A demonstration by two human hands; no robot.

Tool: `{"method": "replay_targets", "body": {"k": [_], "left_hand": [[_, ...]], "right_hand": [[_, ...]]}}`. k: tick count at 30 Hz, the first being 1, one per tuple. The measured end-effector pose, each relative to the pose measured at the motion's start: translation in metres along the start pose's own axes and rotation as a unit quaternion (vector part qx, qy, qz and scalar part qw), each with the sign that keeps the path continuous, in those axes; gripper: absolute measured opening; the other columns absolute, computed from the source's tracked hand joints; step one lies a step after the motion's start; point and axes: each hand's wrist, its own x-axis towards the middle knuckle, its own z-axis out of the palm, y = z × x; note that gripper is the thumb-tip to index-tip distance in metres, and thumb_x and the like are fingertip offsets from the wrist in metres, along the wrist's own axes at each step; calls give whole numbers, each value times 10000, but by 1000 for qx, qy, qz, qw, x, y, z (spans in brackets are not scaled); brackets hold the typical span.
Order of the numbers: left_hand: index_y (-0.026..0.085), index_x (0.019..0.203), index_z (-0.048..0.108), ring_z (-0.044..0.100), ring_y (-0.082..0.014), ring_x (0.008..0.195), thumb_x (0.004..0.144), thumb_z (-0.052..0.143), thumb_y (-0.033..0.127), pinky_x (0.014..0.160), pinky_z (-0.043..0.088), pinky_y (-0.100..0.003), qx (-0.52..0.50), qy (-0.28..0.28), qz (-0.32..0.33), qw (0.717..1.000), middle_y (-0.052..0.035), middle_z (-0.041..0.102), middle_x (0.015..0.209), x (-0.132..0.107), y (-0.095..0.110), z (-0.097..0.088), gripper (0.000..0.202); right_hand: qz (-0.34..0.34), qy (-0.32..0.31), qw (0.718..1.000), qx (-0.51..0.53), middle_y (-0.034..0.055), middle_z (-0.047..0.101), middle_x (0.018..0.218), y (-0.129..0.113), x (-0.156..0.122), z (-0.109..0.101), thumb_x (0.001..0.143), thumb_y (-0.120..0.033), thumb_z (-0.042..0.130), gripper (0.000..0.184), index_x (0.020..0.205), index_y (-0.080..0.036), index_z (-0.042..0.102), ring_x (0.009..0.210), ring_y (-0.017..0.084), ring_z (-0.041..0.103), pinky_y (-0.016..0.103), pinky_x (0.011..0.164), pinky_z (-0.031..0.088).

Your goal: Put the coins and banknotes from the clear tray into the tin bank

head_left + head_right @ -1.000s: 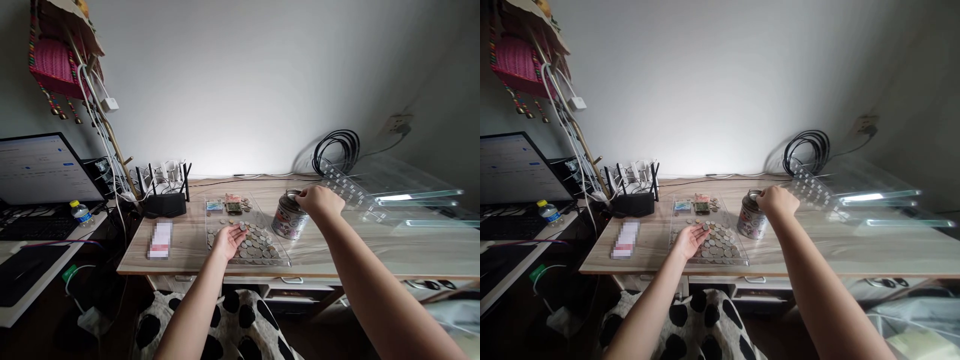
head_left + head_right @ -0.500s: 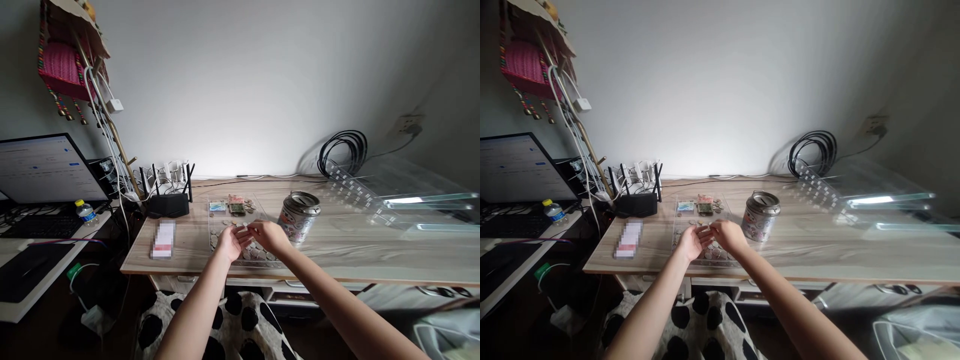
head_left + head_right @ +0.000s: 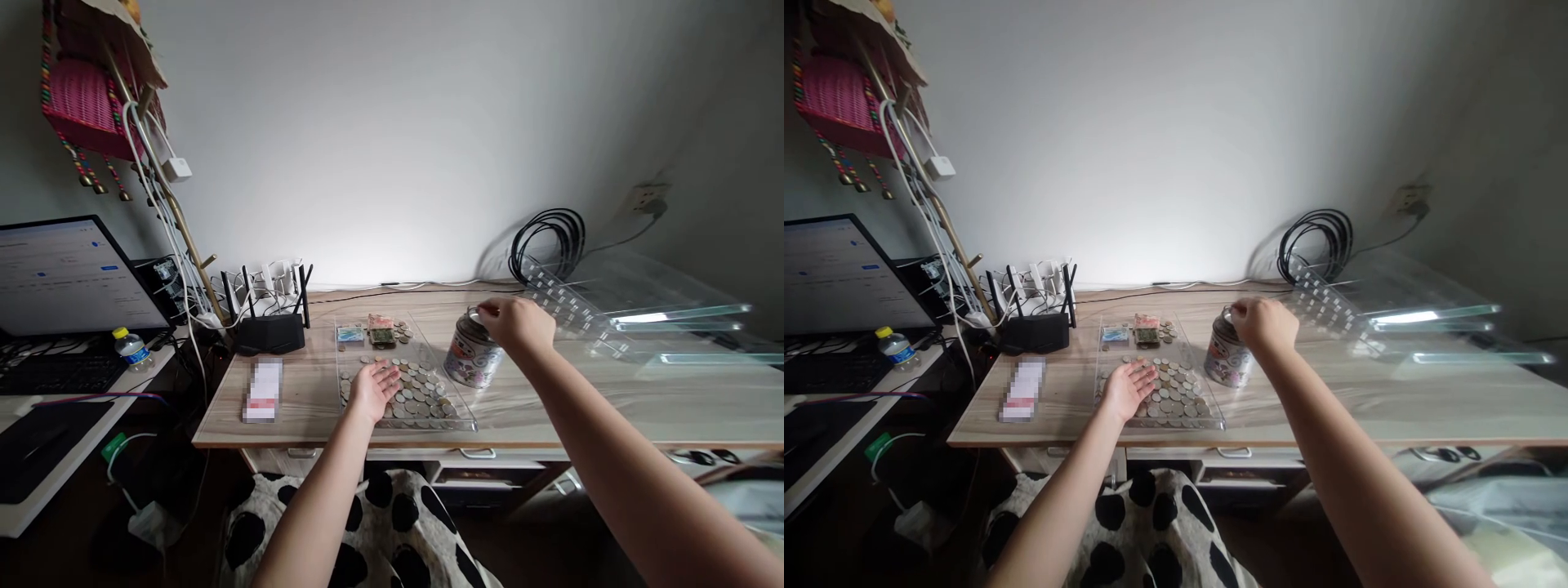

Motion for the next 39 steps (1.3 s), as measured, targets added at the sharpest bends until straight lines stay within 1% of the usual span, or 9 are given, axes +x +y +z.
{"method": "replay_targets", "body": {"k": [2,3,6,9,12,19,24,31,39], "left_hand": [[115,862,566,588,-165,796,769,395,255,683,437,-276,-15,16,19,1000,-116,608,905,0,0,-1,240],[115,858,566,587,-164,788,769,394,252,674,441,-275,-20,23,25,999,-116,606,905,1,0,-1,237],[115,853,569,583,-162,781,769,392,251,665,452,-276,-28,52,42,997,-120,596,929,1,1,0,238],[136,847,569,572,-149,810,766,399,243,685,458,-269,-50,108,95,988,-103,581,978,-1,3,1,216],[159,834,568,561,-143,854,755,417,226,687,461,-257,-65,147,149,976,-84,573,1000,-4,6,3,183],[161,822,574,558,-144,843,729,446,228,627,455,-222,-62,151,163,973,-84,579,999,-4,5,2,172],[156,830,574,554,-145,843,730,443,225,629,455,-227,-61,144,164,974,-87,571,1029,-3,4,1,179],[157,812,571,553,-146,834,716,455,211,605,454,-221,-62,152,159,974,-86,569,1026,-4,5,2,159],[146,802,582,559,-146,836,696,490,223,566,447,-195,-71,163,154,972,-89,568,1018,-3,5,3,159]], "right_hand": [[-71,-9,996,53,91,624,842,-14,-22,13,737,-319,427,279,848,-205,657,708,202,542,291,557,391],[-120,-61,987,85,79,624,858,-21,-35,21,740,-322,427,282,869,-211,652,693,184,543,281,563,400],[-256,-258,918,163,72,595,971,-39,-69,55,681,-383,517,389,1023,-217,600,730,170,552,274,633,426],[-284,-276,903,166,99,529,1083,-51,-84,83,605,-460,585,586,1130,-205,529,908,216,515,305,758,399],[-285,-292,898,163,91,549,1011,-62,-81,97,561,-455,623,610,1106,-197,528,877,207,523,289,743,395],[-311,-367,864,151,36,617,714,-84,-72,99,545,-230,604,192,726,-165,593,651,156,545,221,557,384],[-297,-386,854,180,5,619,659,-83,-77,92,533,-182,587,261,794,-176,576,565,130,539,200,488,365],[-321,-394,839,192,6,625,628,-85,-82,87,534,-173,561,93,618,-178,600,573,128,541,201,520,382],[-335,-407,835,156,17,616,617,-96,-90,84,557,-202,575,124,672,-159,592,532,119,513,198,487,354]]}}
